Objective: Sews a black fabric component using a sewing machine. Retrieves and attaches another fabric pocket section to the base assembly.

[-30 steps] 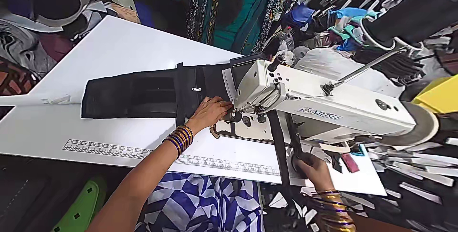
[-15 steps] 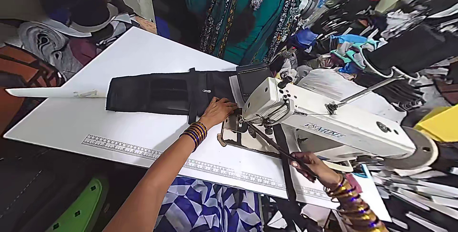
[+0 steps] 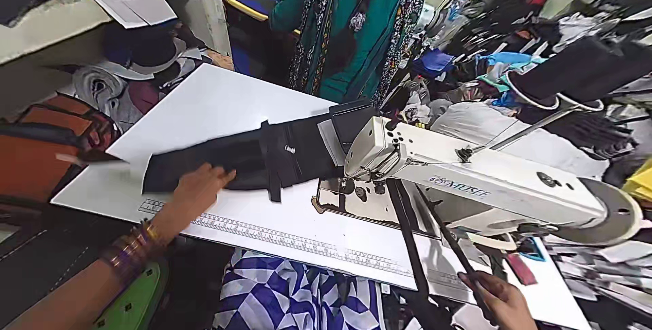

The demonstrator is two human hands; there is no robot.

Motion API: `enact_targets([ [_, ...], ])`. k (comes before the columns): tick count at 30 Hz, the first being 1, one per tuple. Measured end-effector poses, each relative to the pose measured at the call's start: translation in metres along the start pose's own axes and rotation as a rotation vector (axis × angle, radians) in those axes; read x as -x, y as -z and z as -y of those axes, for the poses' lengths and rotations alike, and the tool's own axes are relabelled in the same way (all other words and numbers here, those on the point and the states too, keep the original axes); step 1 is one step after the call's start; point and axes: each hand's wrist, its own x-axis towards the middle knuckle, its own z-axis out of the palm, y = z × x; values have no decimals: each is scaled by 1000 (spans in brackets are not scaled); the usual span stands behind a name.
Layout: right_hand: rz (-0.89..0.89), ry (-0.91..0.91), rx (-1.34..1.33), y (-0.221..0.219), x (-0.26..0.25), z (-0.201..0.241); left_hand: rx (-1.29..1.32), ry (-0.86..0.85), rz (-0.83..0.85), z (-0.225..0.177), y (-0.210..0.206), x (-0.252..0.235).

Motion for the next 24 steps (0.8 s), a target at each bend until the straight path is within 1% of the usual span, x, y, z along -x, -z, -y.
enact_targets([
  [3, -65, 68, 319, -21, -17, 0, -91, -173, 515, -79, 45, 54],
  [4, -73, 92, 410, -28, -25, 7, -72, -275, 652, -101, 52, 59],
  [5, -82, 104, 500, -36, -33, 13, -14, -387, 720, -115, 54, 57],
  [6, -83, 91, 578, -43, -40, 20, 106, -486, 678, -120, 51, 48],
  [7, -77, 59, 646, -49, -45, 30, 281, -539, 518, -119, 45, 34],
  [8, -72, 32, 699, -54, -49, 41, 454, -514, 296, -116, 39, 12],
  [9, -85, 36, 717, -59, -49, 51, 609, -414, 96, -113, 34, -18],
  [10, -121, 119, 675, -68, -45, 61, 807, -278, -73, -110, 28, -53],
  [11, -162, 281, 587, -83, -35, 71, 1046, -131, -192, -107, 22, -89],
  [12, -168, 446, 498, -105, -19, 86, 1279, 29, -217, -107, 19, -120],
  [13, -128, 577, 403, -130, 3, 107, 1479, 164, -196, -111, 17, -145],
  [14, -21, 656, 305, -158, 29, 131, 1640, 246, -161, -117, 16, -163],
  [15, 150, 681, 255, -184, 54, 153, 1733, 275, -172, -122, 20, -175],
  [16, 302, 692, 288, -210, 72, 168, 1768, 260, -211, -123, 31, -182],
  [17, 383, 704, 377, -234, 80, 179, 1788, 248, -270, -120, 49, -190],
  [18, 358, 739, 480, -256, 79, 183, 1820, 229, -326, -114, 67, -202],
  [19, 298, 779, 539, -274, 67, 185, 1832, 208, -402, -105, 81, -216],
  [20, 293, 774, 569, -284, 45, 193, 1810, 180, -436, -95, 95, -219],
  [21, 356, 726, 580, -288, 17, 208, 1750, 148, -424, -86, 106, -209],
  [22, 425, 683, 550, -289, -13, 225, 1653, 119, -388, -81, 114, -190],
  [23, 429, 682, 423, -290, -42, 235, 1538, 98, -355, -77, 114, -166],
  [24, 397, 670, 193, -291, -64, 241, 1442, 82, -333, -75, 107, -136],
])
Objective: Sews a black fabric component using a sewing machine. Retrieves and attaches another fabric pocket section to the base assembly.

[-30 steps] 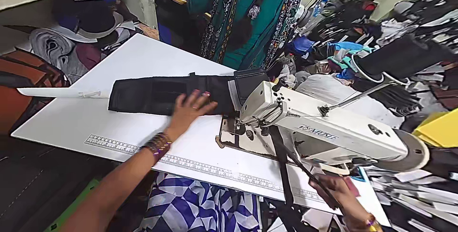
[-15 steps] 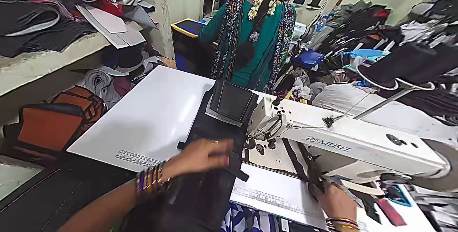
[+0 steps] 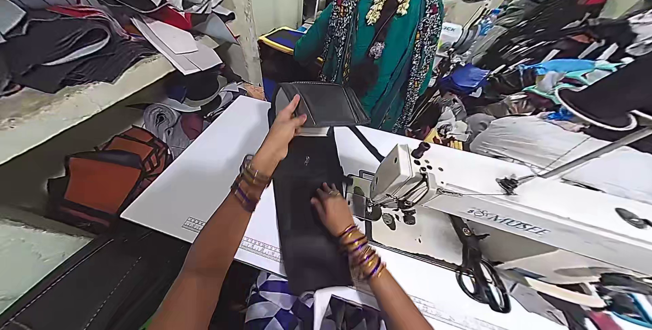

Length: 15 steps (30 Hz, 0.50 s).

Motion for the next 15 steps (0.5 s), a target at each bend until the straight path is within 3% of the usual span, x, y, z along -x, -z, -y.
enact_targets([
  [3, -231, -214, -964, 22, -21, -3, -32, 27, 17, 26, 24, 66],
  [5, -234, -358, -1273, 33, -8, -5, 17, 92, -28, 50, 31, 106],
  [9, -251, -328, -1124, 28, 15, -19, 17, 98, -78, 88, 28, 151],
  [12, -307, -369, -894, 18, 16, -21, -50, 110, -102, 112, 21, 153],
  [15, -248, -327, -288, 19, 11, -28, -459, 78, -47, 126, 23, 147],
])
